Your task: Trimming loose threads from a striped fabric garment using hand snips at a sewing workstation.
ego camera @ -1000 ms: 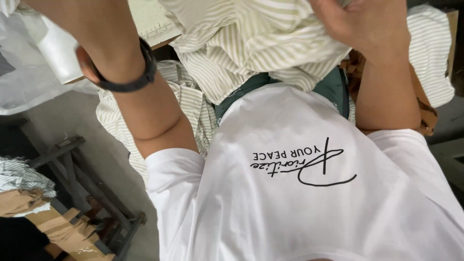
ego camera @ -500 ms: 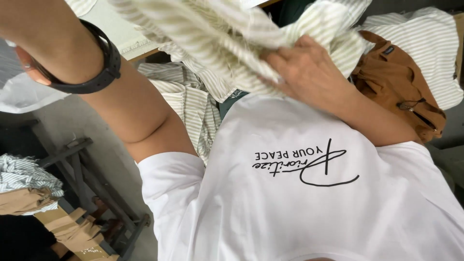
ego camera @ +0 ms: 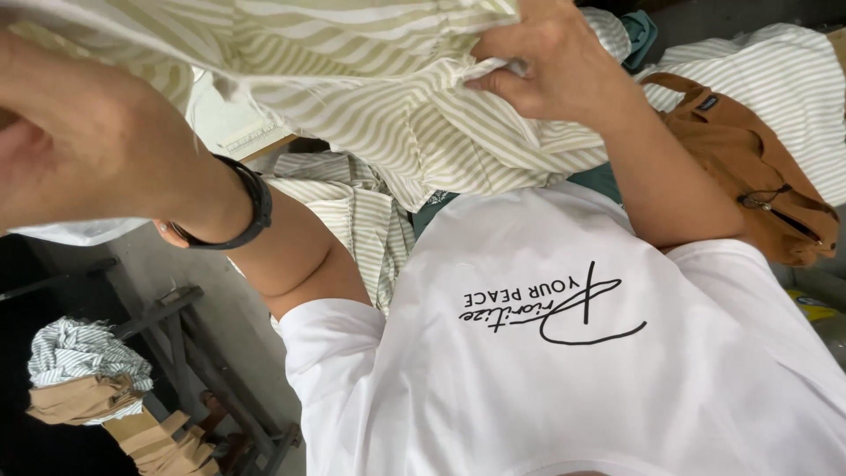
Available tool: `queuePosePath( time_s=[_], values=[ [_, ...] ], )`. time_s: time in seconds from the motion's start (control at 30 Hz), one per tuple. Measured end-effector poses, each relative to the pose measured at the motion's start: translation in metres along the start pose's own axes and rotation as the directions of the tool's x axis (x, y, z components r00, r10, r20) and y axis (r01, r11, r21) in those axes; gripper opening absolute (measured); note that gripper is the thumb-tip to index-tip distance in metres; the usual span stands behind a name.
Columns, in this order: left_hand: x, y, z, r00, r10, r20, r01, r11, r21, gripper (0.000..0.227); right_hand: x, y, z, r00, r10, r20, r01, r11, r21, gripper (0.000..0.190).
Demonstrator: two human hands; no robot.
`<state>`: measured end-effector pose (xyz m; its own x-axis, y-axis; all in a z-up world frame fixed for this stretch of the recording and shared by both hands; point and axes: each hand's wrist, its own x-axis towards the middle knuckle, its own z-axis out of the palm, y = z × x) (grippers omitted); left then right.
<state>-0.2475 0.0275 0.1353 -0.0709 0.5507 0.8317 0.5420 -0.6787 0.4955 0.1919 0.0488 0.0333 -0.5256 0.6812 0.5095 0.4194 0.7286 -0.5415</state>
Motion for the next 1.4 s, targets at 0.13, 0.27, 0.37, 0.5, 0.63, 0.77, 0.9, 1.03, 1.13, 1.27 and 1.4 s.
queuePosePath(
  time_s=[0.13,0.27,0.37,0.5,0.63,0.77,0.9,1.03,1.13,1.27,1.4],
  values=[
    [0.011,0.013,0.002,0.774,-0.522,-0.357,-0.024,0.54,-0.841,0.048,0.004,0.002,-0.02,0.993,-0.112,-0.048,0.121,0.954,0.275,0.026],
    [0.037,0.028,0.04,0.947,-0.118,-0.3,0.073,0.985,-0.157,0.014,-0.029,0.005,-0.047,0.983,0.17,-0.062,-0.15,0.957,0.249,0.028],
    [0.051,0.037,0.075,0.998,0.063,-0.004,-0.056,0.912,0.406,0.026,-0.036,0.009,-0.052,0.988,0.141,-0.065,-0.131,0.982,0.139,0.031],
    [0.046,0.041,0.106,1.0,0.007,-0.023,0.002,0.927,0.374,0.032,-0.047,0.008,-0.052,0.985,0.068,-0.161,-0.047,0.99,0.134,0.038],
    [0.028,0.036,0.135,0.999,-0.007,0.033,-0.005,0.943,0.334,0.019,-0.071,0.019,-0.038,0.964,0.192,-0.186,-0.176,0.979,0.103,0.031],
    [0.019,0.04,0.157,0.995,-0.09,0.044,0.078,0.971,0.224,0.025,-0.085,0.025,-0.03,0.941,0.251,-0.228,-0.226,0.966,0.129,0.031],
    [0.021,0.062,0.161,0.998,-0.063,0.001,0.062,0.984,0.165,0.021,-0.093,0.014,-0.032,0.912,0.339,-0.231,-0.314,0.939,0.137,0.037],
    [0.006,0.051,0.171,0.996,-0.083,0.034,0.076,0.983,0.167,0.011,-0.109,0.022,-0.02,0.881,0.435,-0.185,-0.418,0.9,0.125,0.047],
    [-0.039,0.008,0.189,0.977,-0.137,0.164,0.102,0.973,0.205,0.009,-0.14,0.05,0.001,0.832,0.55,-0.074,-0.546,0.835,0.065,0.057],
    [-0.079,-0.015,0.214,0.923,-0.25,0.291,0.222,0.967,0.126,0.02,-0.169,0.074,0.013,0.81,0.575,0.117,-0.555,0.816,-0.162,0.033],
    [-0.062,-0.005,0.216,0.917,-0.244,0.314,0.209,0.968,0.141,0.018,-0.105,0.049,-0.013,0.871,0.486,0.078,-0.461,0.861,-0.215,0.042]
  ],
)
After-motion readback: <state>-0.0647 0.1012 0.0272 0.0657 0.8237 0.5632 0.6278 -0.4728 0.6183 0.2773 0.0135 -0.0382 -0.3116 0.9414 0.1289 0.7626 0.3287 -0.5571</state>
